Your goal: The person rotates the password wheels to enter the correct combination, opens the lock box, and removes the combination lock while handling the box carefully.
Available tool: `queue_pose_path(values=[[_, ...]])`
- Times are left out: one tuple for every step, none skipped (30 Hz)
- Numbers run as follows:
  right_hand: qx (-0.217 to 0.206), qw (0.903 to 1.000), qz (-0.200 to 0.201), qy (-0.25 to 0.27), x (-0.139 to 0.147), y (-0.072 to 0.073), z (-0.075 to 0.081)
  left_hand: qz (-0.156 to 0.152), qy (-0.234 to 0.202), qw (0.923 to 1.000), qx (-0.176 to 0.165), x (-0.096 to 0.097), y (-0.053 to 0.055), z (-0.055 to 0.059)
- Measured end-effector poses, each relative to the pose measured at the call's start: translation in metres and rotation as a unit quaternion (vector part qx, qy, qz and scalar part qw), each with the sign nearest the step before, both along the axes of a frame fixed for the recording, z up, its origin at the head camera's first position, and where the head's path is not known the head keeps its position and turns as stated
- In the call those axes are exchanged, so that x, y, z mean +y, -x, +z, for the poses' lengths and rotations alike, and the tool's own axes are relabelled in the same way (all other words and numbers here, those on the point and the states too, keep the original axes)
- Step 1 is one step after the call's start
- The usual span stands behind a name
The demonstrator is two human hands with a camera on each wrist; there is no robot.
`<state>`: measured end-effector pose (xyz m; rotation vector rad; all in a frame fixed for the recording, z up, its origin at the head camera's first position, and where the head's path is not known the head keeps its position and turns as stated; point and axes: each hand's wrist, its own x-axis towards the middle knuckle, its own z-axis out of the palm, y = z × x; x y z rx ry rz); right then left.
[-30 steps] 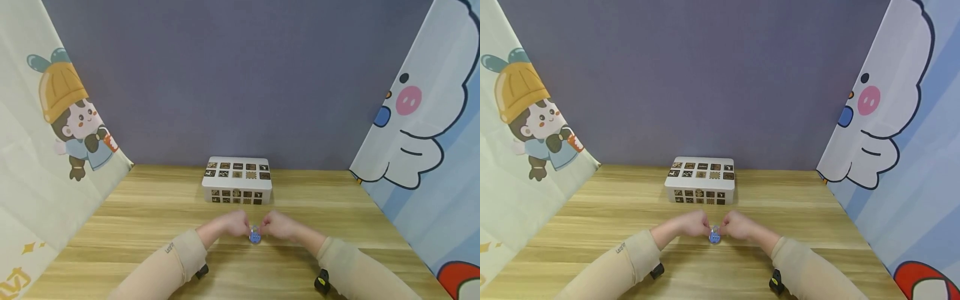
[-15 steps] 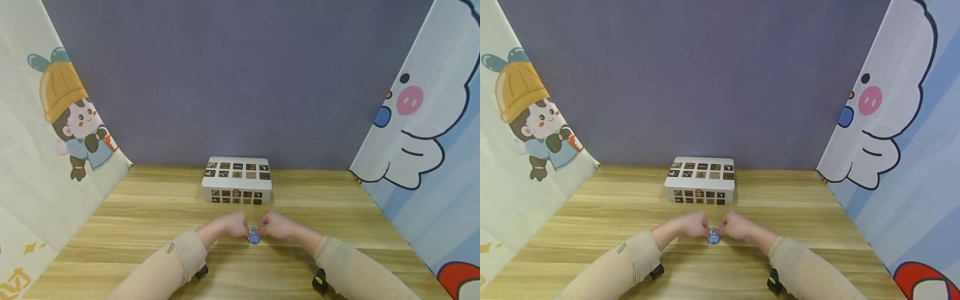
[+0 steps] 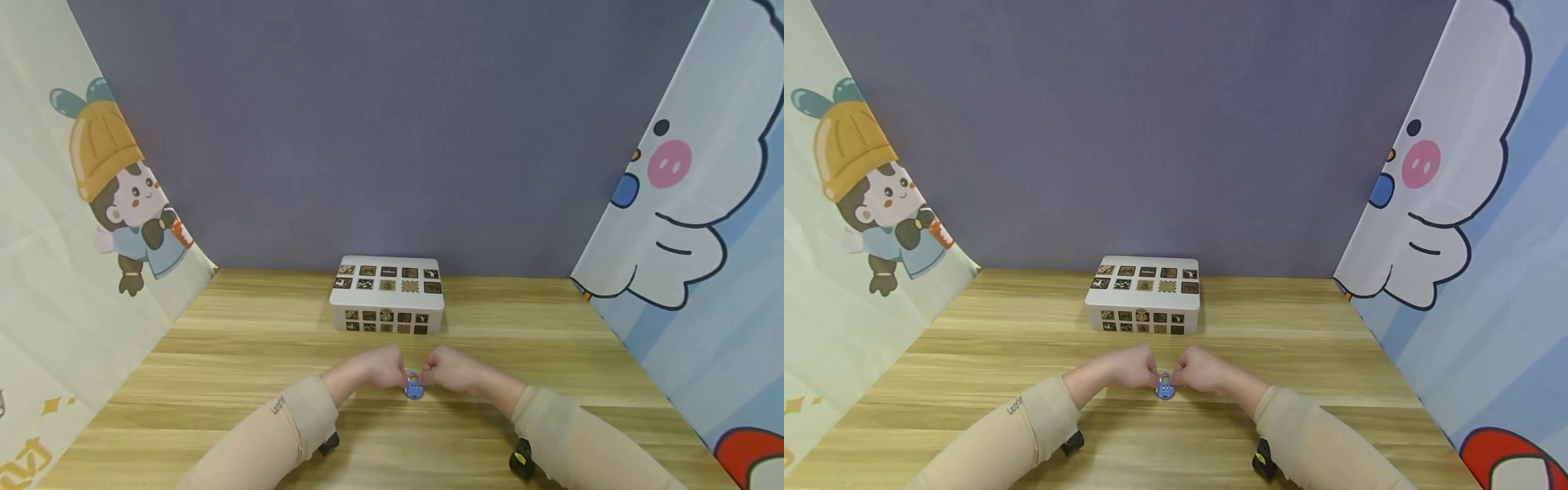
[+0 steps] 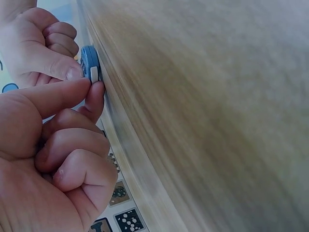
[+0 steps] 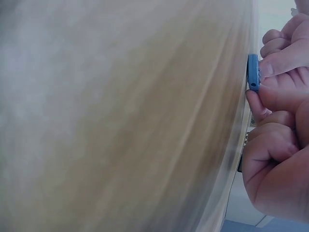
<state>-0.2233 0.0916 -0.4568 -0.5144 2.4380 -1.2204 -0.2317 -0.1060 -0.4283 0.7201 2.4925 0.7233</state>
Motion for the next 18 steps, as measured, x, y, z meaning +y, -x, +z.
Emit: queue_pose_path(values=[[-0.001,1.0000,0.000,-0.001,-0.0002,0.0001,-0.0004,0.000,0.002,1.0000,0.000,-0.0003,0.0003,-0.0002],[-0.001,1.0000,0.000,-0.001,-0.0004,0.0003,-0.0008,-0.001,0.002,1.0000,0.001,-0.0007,0.0006,-0.0007],[-0.002,1.0000,0.001,-0.001,-0.0006,0.0005,-0.0011,-0.002,0.003,1.0000,0.001,-0.0010,0.0011,-0.0012],[-0.003,1.0000,0.001,-0.001,-0.0007,0.0008,-0.0012,-0.002,0.004,1.0000,0.001,-0.0013,0.0014,-0.0015],[-0.002,1.0000,0.002,-0.001,-0.0008,0.0010,-0.0013,-0.001,0.004,1.0000,-0.001,-0.0015,0.0018,-0.0017],[-0.002,1.0000,0.003,-0.001,-0.0009,0.0013,-0.0014,0.001,0.004,1.0000,-0.002,-0.0018,0.0022,-0.0021],[-0.002,1.0000,0.004,-0.001,-0.0011,0.0015,-0.0014,0.001,0.005,1.0000,-0.001,-0.0019,0.0027,-0.0025],[-0.001,1.0000,0.004,-0.001,-0.0012,0.0021,-0.0015,0.002,0.003,1.0000,-0.001,-0.0021,0.0028,-0.0025],[-0.001,1.0000,0.005,0.000,-0.0013,0.0024,-0.0012,0.003,0.004,1.0000,-0.001,-0.0022,0.0032,-0.0027],[0.001,1.0000,0.007,0.001,-0.0014,0.0028,-0.0011,0.003,0.004,1.0000,0.000,-0.0023,0.0031,-0.0027],[0.002,1.0000,0.008,0.000,-0.0014,0.0033,-0.0011,0.001,0.005,1.0000,0.002,-0.0025,0.0033,-0.0027],[0.004,0.9999,0.010,-0.001,-0.0012,0.0041,-0.0011,0.000,0.004,1.0000,0.002,-0.0027,0.0034,-0.0029],[0.005,0.9999,0.010,0.000,-0.0008,0.0047,-0.0011,0.000,0.003,1.0000,0.001,-0.0032,0.0033,-0.0025],[0.004,1.0000,0.009,0.001,-0.0001,0.0055,-0.0008,0.000,0.000,1.0000,-0.001,-0.0037,0.0033,-0.0021],[0.004,0.9999,0.009,0.002,0.0008,0.0063,-0.0002,0.001,-0.001,1.0000,-0.001,-0.0045,0.0035,-0.0017],[0.005,0.9999,0.008,0.004,0.0018,0.0072,0.0005,0.005,-0.006,1.0000,-0.004,-0.0057,0.0036,-0.0010],[0.007,0.9999,0.006,0.005,0.0029,0.0080,0.0022,0.011,-0.013,0.9998,-0.008,-0.0071,0.0042,-0.0007],[0.007,0.9999,0.003,0.006,0.0041,0.0088,0.0047,0.018,-0.022,0.9996,-0.010,-0.0087,0.0048,0.0000]])
